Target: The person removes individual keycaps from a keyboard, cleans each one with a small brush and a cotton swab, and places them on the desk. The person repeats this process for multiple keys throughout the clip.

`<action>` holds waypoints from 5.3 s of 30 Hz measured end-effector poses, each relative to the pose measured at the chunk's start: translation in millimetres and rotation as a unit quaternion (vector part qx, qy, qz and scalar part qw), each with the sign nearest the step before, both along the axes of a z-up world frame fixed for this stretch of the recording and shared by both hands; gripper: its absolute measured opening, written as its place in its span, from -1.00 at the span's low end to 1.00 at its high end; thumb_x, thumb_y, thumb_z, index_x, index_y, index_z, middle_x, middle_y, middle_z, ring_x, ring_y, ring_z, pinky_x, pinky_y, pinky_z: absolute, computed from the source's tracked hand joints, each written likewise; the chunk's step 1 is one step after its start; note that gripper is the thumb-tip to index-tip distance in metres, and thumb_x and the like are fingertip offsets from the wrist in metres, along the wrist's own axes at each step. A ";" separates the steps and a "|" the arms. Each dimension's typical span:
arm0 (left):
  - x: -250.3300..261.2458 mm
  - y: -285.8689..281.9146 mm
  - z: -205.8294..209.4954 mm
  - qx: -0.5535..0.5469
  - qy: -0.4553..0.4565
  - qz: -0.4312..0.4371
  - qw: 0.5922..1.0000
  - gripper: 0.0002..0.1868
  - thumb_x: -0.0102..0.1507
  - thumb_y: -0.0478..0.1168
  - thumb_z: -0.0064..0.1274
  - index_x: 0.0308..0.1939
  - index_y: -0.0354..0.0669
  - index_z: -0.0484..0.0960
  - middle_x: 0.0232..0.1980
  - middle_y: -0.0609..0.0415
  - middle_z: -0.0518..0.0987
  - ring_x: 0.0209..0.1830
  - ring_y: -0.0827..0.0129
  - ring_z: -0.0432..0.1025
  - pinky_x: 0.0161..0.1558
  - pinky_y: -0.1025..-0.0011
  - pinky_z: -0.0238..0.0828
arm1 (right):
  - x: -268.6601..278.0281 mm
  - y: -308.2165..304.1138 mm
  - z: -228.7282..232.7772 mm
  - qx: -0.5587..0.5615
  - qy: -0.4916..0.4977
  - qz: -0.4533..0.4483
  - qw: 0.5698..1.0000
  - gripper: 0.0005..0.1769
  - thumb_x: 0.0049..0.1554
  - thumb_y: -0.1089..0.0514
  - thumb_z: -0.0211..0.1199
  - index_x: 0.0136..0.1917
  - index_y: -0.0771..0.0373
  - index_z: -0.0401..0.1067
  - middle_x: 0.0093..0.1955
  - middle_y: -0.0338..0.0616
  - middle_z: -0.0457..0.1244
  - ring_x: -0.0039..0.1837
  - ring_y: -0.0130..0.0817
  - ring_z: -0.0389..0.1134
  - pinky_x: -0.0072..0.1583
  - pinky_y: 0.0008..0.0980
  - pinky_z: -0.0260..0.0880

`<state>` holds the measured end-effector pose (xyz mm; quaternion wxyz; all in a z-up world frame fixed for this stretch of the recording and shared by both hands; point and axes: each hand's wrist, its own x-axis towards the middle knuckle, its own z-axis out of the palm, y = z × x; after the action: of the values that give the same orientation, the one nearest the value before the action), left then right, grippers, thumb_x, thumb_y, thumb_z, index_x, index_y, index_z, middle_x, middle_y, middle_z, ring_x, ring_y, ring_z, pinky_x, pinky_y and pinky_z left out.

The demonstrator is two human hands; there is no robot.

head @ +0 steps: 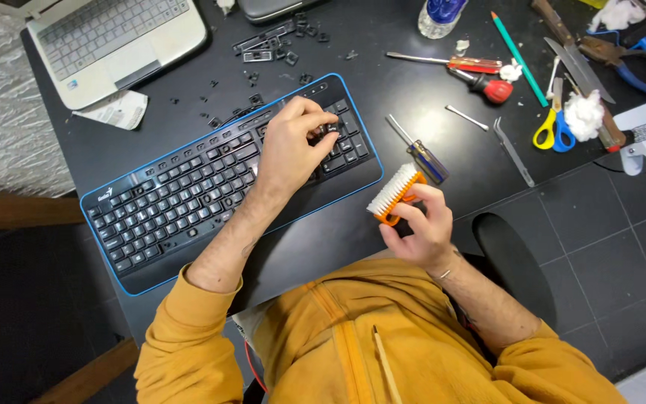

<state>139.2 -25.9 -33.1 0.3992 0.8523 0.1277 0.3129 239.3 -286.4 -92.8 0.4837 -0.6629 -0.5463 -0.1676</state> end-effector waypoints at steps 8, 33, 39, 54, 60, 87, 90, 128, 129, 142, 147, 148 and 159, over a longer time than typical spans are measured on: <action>11.7 5.4 -8.6 0.020 0.084 0.024 0.996 -0.74 0.11 -0.37 0.40 -0.12 -0.16 0.80 -0.20 -0.03 0.61 -0.32 0.17 0.51 -0.33 0.32 0.59 | -1.3 1.0 -6.8 0.019 -0.012 -0.014 1.000 -0.65 0.13 -0.15 0.33 -0.13 0.18 0.53 0.01 0.05 0.25 -0.15 -0.20 0.36 -0.09 -0.24 0.48; 20.7 -0.2 -4.0 0.000 0.136 0.092 0.986 -0.78 0.07 -0.22 0.46 -0.21 0.05 0.82 -0.32 0.22 0.60 -0.19 0.25 0.51 -0.05 0.26 0.50 | -1.9 4.1 -1.9 0.029 -0.033 0.004 0.999 -0.66 0.14 -0.15 0.33 -0.11 0.17 0.53 -0.02 0.06 0.21 -0.15 -0.19 0.33 -0.13 -0.25 0.45; 18.8 2.4 -4.9 0.018 0.142 0.087 0.986 -0.78 0.07 -0.20 0.47 -0.22 0.08 0.82 -0.37 0.26 0.59 -0.22 0.31 0.51 -0.04 0.30 0.47 | -2.1 4.3 -3.0 0.021 -0.034 0.000 0.999 -0.66 0.14 -0.15 0.33 -0.11 0.17 0.52 -0.01 0.04 0.20 -0.15 -0.22 0.31 -0.14 -0.25 0.45; 17.7 1.5 -6.7 0.101 0.134 0.073 0.983 -0.86 0.20 -0.17 0.36 -0.19 -0.05 0.85 -0.29 0.21 0.66 -0.33 0.33 0.46 -0.14 0.30 0.31 | -4.8 0.3 6.7 -0.040 -0.040 0.002 0.998 -0.84 0.07 0.08 0.34 -0.11 0.18 0.51 0.05 0.09 0.22 -0.06 -0.19 0.32 -0.09 -0.30 0.46; 14.7 -9.3 -14.5 0.259 0.121 0.067 0.956 -0.85 0.39 -0.22 0.13 -0.27 -0.05 0.73 -0.29 0.24 0.43 -0.31 0.25 0.23 -0.21 0.38 0.33 | -5.0 -1.3 5.0 -0.047 -0.051 -0.002 0.998 -0.79 0.11 0.02 0.32 -0.09 0.18 0.49 0.06 0.10 0.21 -0.05 -0.19 0.32 -0.13 -0.30 0.45; -33.6 26.3 -40.9 0.244 0.179 0.149 0.941 -0.48 0.27 0.01 0.19 0.25 -0.10 0.53 0.25 -0.04 0.44 0.35 0.01 0.34 0.31 0.03 0.30 | -2.8 1.6 -11.5 0.011 -0.057 -0.010 0.998 -0.62 0.15 -0.15 0.35 -0.11 0.23 0.52 0.03 0.12 0.27 -0.12 -0.08 0.31 -0.08 -0.22 0.42; -55.3 33.5 -30.9 0.255 0.204 0.178 0.928 -0.38 0.32 0.12 0.12 0.30 -0.23 0.48 0.20 -0.17 0.50 0.29 -0.04 0.43 0.30 0.00 0.31 | -1.1 0.7 -18.4 0.016 -0.057 -0.009 0.998 -0.65 0.14 -0.09 0.37 -0.10 0.26 0.51 0.04 0.14 0.26 -0.12 -0.07 0.31 -0.08 -0.20 0.43; -129.7 99.9 33.6 -0.320 -0.158 0.109 0.928 -0.81 0.31 -0.41 0.13 0.01 -0.30 0.71 -0.17 0.04 0.66 -0.20 0.46 0.51 0.04 0.40 0.76 | -15.6 51.5 75.5 -0.024 0.019 0.120 0.992 -0.79 0.09 0.07 0.28 -0.11 0.24 0.41 0.11 0.14 0.16 0.11 -0.03 0.23 0.14 -0.12 0.27; -135.7 97.5 25.6 -0.357 -0.196 0.092 0.909 -0.83 0.33 -0.42 0.11 -0.01 -0.30 0.71 -0.14 0.04 0.64 -0.15 0.43 0.51 0.09 0.37 0.73 | -19.8 70.0 90.2 -0.035 -0.001 0.180 0.983 -0.81 0.07 0.13 0.30 -0.11 0.26 0.40 0.09 0.14 0.17 0.07 -0.03 0.24 0.10 -0.15 0.29; -159.4 67.9 24.2 -0.350 -0.274 0.062 0.893 -0.89 0.24 -0.40 0.26 -0.16 -0.23 0.70 -0.04 0.07 0.59 -0.09 0.40 0.50 0.05 0.43 0.67 | -59.4 191.9 105.6 -0.009 -0.012 0.334 0.943 -0.50 0.36 -0.20 -0.14 -0.12 0.26 0.23 -0.03 0.04 0.14 -0.12 -0.16 0.17 -0.15 -0.20 0.17; -145.8 53.0 19.8 -0.266 -0.204 0.067 0.940 -0.71 0.25 -0.46 0.17 0.05 -0.23 0.66 -0.05 0.02 0.66 -0.11 0.44 0.54 0.02 0.50 0.58 | -41.9 180.2 84.8 -0.027 -0.065 0.345 0.936 -0.45 0.37 -0.23 -0.16 -0.15 0.27 0.26 -0.04 0.03 0.15 -0.13 -0.13 0.23 -0.23 -0.22 0.12; -145.3 48.8 28.6 -0.266 -0.177 0.075 0.945 -0.68 0.22 -0.47 0.20 0.05 -0.20 0.70 -0.04 0.05 0.70 -0.08 0.55 0.51 0.04 0.60 0.53 | -39.9 181.4 79.9 -0.031 -0.052 0.345 0.937 -0.47 0.37 -0.25 -0.14 -0.14 0.24 0.24 -0.03 0.01 0.15 -0.15 -0.16 0.22 -0.24 -0.24 0.11; -130.9 35.1 25.6 -0.205 -0.110 0.043 0.972 -0.86 0.31 -0.44 0.25 -0.05 -0.30 0.73 -0.07 0.00 0.61 -0.09 0.45 0.50 -0.03 0.57 0.46 | -33.9 183.1 90.0 -0.024 -0.027 0.341 0.939 -0.45 0.38 -0.24 -0.14 -0.12 0.29 0.27 -0.01 0.04 0.15 -0.11 -0.10 0.22 -0.19 -0.18 0.16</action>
<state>8.3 9.2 -7.5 0.5629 0.7067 0.1809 0.3887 205.4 -103.3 -2.8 0.4804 -0.4434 -0.7567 0.0028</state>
